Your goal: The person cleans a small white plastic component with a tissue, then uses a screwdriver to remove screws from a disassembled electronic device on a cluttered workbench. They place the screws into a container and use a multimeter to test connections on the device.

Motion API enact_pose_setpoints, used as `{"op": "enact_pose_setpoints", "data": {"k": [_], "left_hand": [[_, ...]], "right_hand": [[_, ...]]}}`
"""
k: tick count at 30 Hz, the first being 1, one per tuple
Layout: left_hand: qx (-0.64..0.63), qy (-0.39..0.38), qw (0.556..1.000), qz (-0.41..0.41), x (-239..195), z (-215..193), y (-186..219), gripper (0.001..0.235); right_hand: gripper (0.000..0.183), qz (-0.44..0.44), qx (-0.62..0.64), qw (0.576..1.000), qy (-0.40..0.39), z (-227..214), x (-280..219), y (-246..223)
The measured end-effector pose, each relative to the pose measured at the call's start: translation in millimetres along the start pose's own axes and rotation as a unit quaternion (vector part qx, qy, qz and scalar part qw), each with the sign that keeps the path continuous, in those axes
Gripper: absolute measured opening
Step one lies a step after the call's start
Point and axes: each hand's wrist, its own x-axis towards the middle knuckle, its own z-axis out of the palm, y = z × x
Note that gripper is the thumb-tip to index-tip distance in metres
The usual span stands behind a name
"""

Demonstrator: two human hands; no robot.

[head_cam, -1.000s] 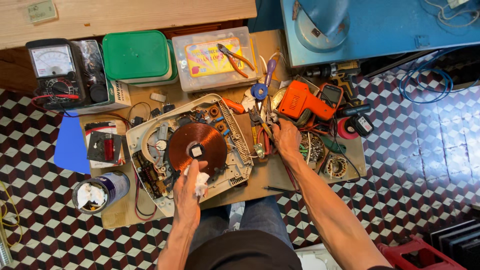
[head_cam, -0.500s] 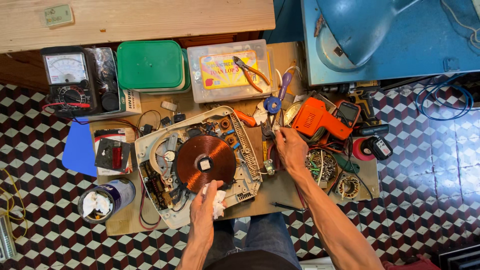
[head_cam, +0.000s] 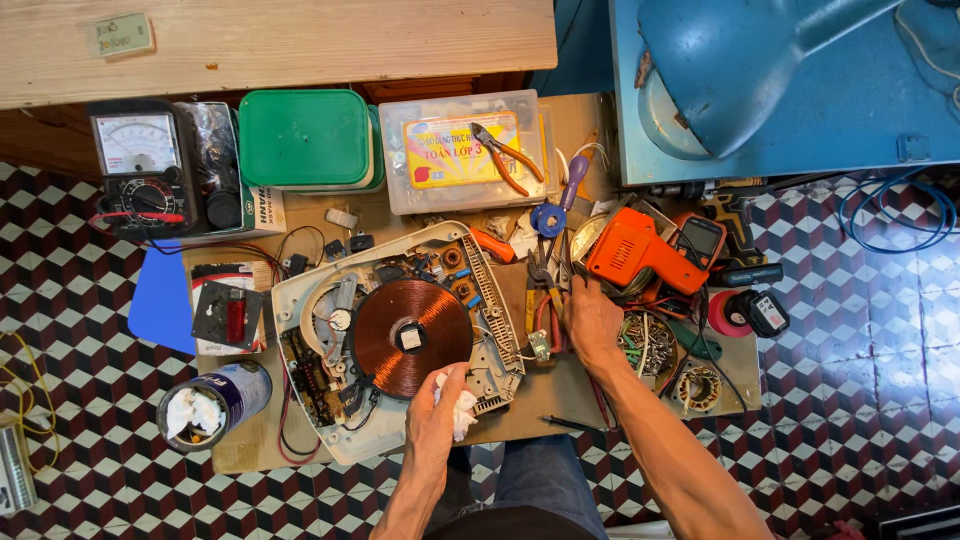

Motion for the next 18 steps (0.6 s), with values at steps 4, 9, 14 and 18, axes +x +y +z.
{"op": "enact_pose_setpoints", "data": {"k": [4, 9, 14, 18], "left_hand": [[-0.057, -0.046, 0.997, -0.015, -5.4, 3.7, 2.5, 0.042], [-0.049, -0.111, 0.993, 0.011, -14.6, 9.1, 10.5, 0.05], [-0.017, -0.096, 0.995, -0.009, -13.2, 15.7, 3.1, 0.053], [-0.016, -0.096, 0.995, -0.021, -14.0, 16.6, -5.0, 0.053]], "right_hand": [[0.013, -0.012, -0.034, 0.999, -0.028, 10.7, 5.2, 8.0], [0.013, -0.017, -0.022, 1.0, 0.005, 5.7, -0.2, 0.9], [0.022, 0.05, 0.018, 0.998, -0.03, 6.0, -9.9, -1.0], [0.022, 0.074, -0.006, 0.997, -0.014, 17.1, 4.8, 0.7]]}}
